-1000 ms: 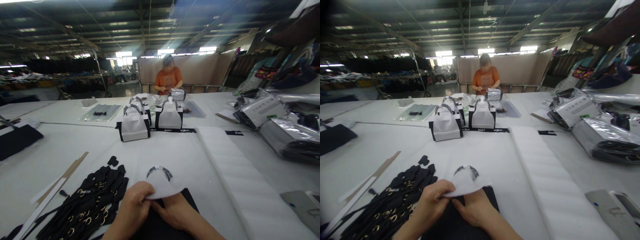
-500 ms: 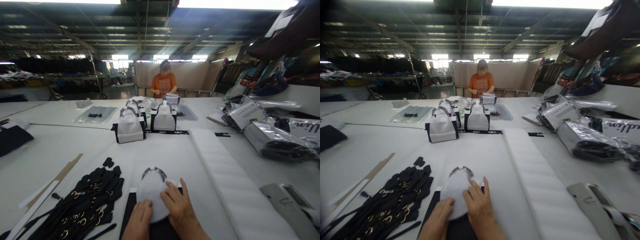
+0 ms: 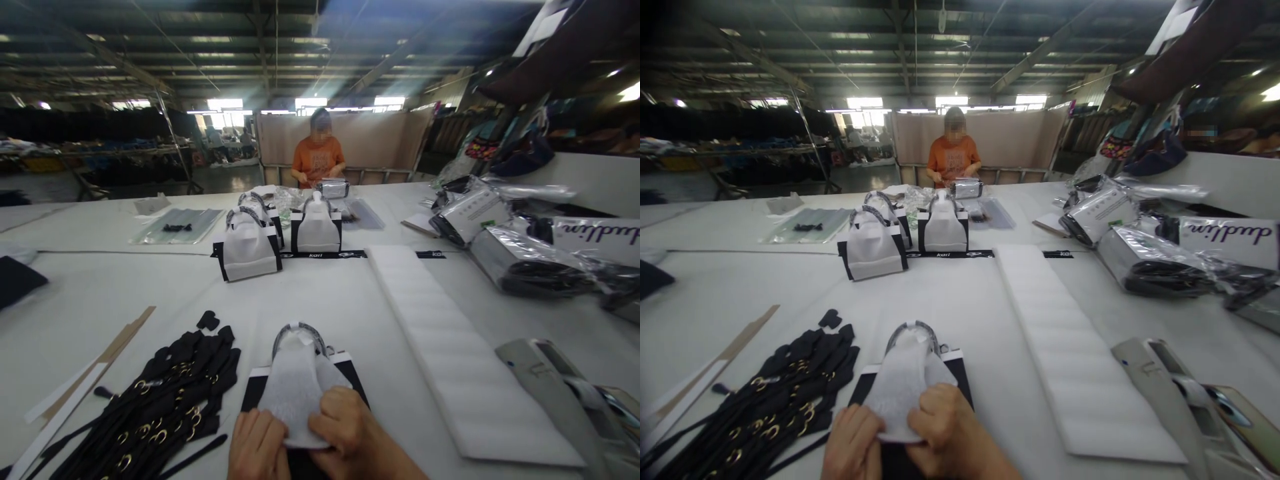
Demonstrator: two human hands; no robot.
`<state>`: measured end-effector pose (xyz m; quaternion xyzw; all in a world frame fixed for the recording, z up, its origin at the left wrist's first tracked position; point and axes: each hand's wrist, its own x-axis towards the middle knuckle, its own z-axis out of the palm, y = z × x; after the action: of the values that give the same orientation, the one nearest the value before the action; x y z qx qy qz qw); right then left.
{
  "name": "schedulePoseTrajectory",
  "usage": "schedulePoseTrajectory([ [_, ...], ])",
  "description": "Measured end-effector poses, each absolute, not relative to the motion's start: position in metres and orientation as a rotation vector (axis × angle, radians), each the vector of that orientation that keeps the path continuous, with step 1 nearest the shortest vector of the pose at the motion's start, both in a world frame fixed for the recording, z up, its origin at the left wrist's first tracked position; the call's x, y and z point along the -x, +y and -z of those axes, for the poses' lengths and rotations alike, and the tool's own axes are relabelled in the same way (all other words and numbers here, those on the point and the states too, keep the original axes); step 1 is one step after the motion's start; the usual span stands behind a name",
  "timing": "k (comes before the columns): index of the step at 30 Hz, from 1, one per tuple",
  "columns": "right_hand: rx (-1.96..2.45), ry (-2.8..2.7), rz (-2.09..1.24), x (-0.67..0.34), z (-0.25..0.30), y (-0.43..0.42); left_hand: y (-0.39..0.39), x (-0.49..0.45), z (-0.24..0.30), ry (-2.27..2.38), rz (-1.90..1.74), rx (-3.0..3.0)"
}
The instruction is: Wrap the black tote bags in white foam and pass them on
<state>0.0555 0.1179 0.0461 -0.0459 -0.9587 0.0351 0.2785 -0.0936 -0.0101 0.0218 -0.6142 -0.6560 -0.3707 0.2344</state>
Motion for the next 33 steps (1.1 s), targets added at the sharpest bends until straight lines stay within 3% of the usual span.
schedulePoseTrajectory([
  [4, 0.083, -2.599, -0.069, -0.053, -0.050, 0.122, -0.017, 0.086, -0.034, -1.807, 0.962, 1.719],
  [10, -0.035, -2.530, -0.011, -0.049, -0.060, 0.121, -0.023, 0.062, -0.014, -1.877, 0.462, 1.695],
  [16, -0.113, -2.504, 0.021, -0.051, -0.057, 0.118, -0.017, 0.058, 0.005, -1.966, 0.665, 1.600],
  [24, 0.060, -2.559, -0.009, -0.085, -0.081, 0.090, -0.031, 0.065, -0.020, -2.140, 0.793, 1.782],
  [27, 0.181, -2.575, -0.109, -0.132, -0.061, 0.050, -0.034, 0.069, -0.026, -2.092, 0.708, 1.868],
  [33, 0.185, -2.992, -0.186, -0.189, 0.036, -0.014, -0.030, 0.071, -0.027, -1.948, 0.590, 2.097],
])
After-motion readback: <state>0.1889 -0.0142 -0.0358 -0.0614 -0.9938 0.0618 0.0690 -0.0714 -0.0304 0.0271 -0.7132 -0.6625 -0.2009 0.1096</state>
